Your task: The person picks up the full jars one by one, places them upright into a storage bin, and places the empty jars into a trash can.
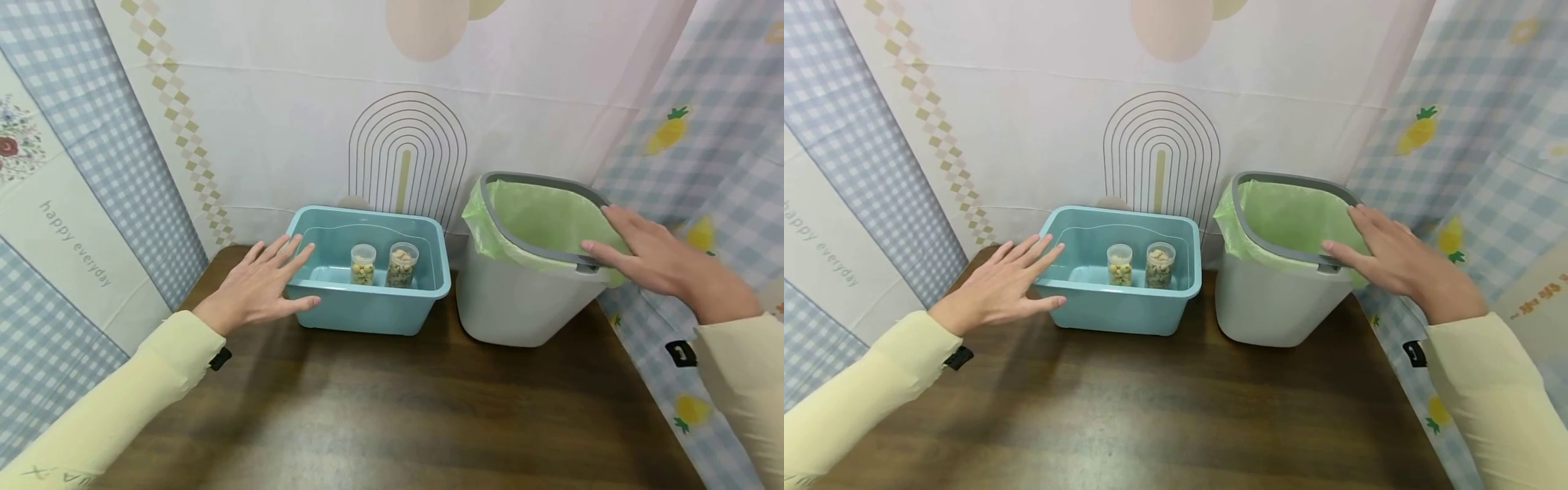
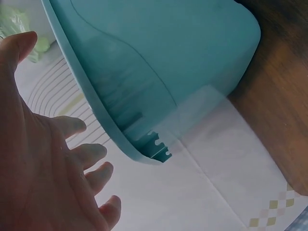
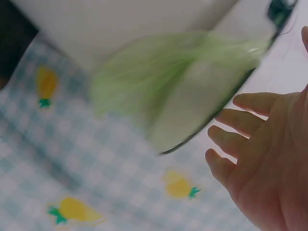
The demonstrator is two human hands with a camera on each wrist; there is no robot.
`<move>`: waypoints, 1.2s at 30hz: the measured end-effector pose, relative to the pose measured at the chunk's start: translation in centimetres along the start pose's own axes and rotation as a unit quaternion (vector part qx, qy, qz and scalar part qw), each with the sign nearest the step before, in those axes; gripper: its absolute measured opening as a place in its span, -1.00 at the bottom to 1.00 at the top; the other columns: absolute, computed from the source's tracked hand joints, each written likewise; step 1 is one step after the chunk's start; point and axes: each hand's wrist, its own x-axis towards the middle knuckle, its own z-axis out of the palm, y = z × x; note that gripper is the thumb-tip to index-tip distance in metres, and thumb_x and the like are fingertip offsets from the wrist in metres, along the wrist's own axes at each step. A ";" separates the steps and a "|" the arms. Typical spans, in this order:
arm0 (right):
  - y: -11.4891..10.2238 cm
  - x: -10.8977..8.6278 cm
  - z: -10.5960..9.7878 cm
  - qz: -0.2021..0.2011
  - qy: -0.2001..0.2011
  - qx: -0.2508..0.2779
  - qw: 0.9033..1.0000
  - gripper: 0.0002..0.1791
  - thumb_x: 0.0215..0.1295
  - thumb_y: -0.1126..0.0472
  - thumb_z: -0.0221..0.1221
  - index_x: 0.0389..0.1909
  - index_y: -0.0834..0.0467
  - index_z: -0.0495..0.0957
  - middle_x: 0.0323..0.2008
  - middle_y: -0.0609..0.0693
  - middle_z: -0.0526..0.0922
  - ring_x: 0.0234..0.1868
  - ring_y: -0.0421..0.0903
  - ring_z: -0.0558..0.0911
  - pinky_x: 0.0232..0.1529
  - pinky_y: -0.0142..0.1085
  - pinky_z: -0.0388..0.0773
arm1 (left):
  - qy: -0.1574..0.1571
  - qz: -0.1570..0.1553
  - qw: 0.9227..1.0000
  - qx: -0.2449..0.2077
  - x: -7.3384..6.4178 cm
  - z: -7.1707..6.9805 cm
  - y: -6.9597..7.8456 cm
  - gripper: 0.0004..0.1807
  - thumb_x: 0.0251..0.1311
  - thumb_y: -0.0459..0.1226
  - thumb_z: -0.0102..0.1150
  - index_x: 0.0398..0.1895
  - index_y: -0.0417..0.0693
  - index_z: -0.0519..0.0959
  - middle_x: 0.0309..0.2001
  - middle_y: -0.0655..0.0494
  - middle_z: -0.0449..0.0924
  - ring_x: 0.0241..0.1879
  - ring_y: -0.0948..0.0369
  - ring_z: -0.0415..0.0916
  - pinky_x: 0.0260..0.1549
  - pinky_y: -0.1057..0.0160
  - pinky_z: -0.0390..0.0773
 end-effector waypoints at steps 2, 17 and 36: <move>-1.3 0.1 -0.5 -0.006 0.003 -0.002 1.000 0.01 0.63 -0.35 -0.15 0.73 0.07 -0.42 0.70 0.33 -0.42 0.67 0.51 -0.28 0.46 0.58 -0.19 | -0.002 0.000 1.000 -0.001 0.0 -0.2 0.0 0.07 0.41 0.36 0.04 0.76 0.04 -0.07 0.74 -0.17 -0.13 0.73 -0.17 -0.19 0.64 -0.35 -0.17; -13.2 2.7 -0.3 -0.125 0.038 -0.049 0.990 0.01 0.53 -0.46 -0.07 0.75 -0.16 -0.31 0.76 0.01 -0.26 0.75 0.24 -0.12 0.63 0.36 -0.06 | -0.004 -0.003 1.000 -0.004 0.0 -0.7 -0.1 0.07 0.41 0.36 0.03 0.76 0.07 -0.08 0.75 -0.15 -0.16 0.73 -0.16 -0.19 0.63 -0.38 -0.20; -21.1 6.1 6.7 -0.250 0.026 -0.063 0.966 0.08 0.49 -0.44 0.04 0.76 0.01 -0.20 0.75 0.10 -0.20 0.76 0.14 -0.16 0.71 0.21 -0.11 | 0.000 -0.002 1.000 0.001 -0.4 -0.6 -0.2 0.07 0.41 0.37 0.02 0.76 0.07 -0.09 0.74 -0.14 -0.15 0.72 -0.15 -0.14 0.62 -0.40 -0.17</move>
